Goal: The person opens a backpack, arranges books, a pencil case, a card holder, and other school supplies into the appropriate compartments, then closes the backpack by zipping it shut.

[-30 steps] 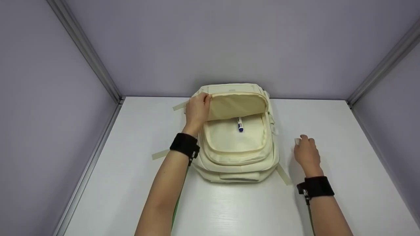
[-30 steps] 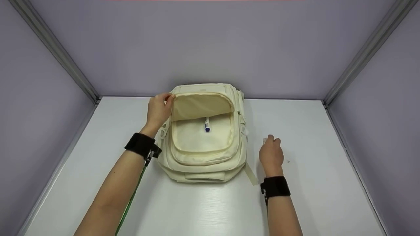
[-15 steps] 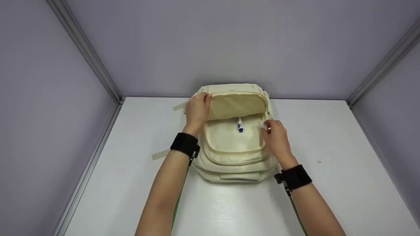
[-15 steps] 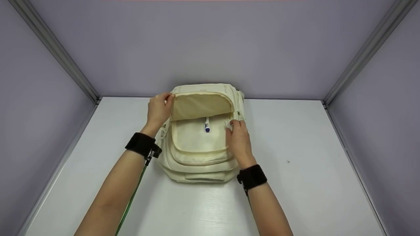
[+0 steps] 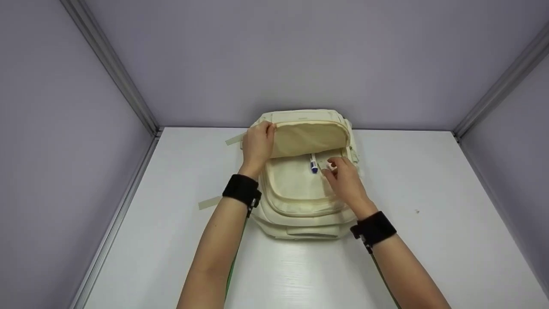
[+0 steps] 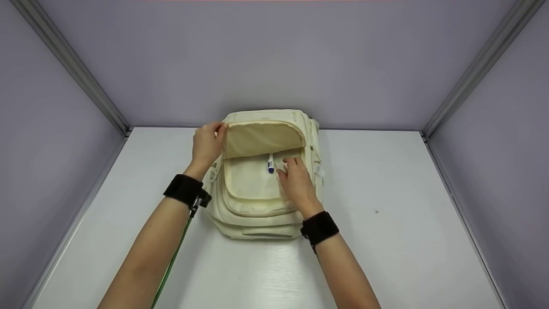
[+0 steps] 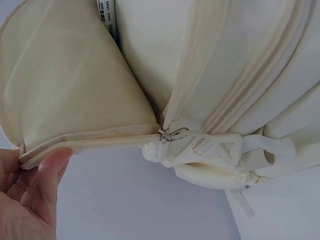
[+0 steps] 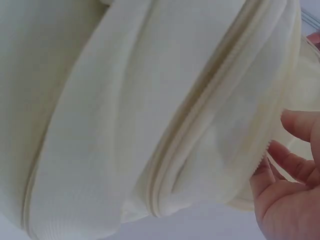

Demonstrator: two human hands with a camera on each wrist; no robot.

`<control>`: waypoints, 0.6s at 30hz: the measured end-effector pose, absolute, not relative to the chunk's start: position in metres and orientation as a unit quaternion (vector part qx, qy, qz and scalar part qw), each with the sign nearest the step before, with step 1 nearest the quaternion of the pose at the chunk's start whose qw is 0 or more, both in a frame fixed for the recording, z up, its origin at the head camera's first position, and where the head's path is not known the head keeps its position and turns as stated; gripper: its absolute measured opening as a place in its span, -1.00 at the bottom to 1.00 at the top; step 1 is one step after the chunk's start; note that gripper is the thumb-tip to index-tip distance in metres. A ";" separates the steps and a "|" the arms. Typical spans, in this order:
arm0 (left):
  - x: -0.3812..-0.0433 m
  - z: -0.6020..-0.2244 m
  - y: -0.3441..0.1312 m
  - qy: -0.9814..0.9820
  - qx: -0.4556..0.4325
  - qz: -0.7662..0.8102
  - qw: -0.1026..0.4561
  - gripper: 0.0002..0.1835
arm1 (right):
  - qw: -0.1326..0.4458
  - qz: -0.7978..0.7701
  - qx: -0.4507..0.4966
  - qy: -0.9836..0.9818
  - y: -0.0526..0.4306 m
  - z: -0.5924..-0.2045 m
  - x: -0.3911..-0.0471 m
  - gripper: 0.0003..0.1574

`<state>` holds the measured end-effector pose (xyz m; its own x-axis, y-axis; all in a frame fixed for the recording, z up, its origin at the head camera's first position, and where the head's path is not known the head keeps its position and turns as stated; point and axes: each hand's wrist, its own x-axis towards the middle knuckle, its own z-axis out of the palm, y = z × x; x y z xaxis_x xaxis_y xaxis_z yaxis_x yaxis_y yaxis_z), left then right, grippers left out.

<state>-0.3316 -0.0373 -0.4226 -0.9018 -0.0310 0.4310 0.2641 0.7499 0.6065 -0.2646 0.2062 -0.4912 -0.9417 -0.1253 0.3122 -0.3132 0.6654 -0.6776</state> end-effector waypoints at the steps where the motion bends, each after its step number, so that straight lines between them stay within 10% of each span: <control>1: -0.332 -0.423 -0.037 -0.911 -0.063 -0.348 0.213 -0.75 | 0.125 0.389 0.131 -0.903 0.208 -0.489 -0.264 -0.67; 11: -0.332 -0.423 -0.039 -0.911 -0.060 -0.348 0.215 -0.77 | 0.327 0.239 0.230 -0.885 0.224 -0.472 -0.279 -0.50; 18: -0.331 -0.423 -0.041 -0.913 -0.053 -0.350 0.203 -0.77 | 0.292 0.125 0.277 -0.907 0.233 -0.468 -0.294 -0.19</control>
<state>-0.3305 -0.0405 -0.4232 -0.9120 -0.0452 0.4078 0.2393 0.7488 0.6181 -0.2943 0.2330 -0.4684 -0.6762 -0.4297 0.5984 -0.5759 0.8149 -0.0656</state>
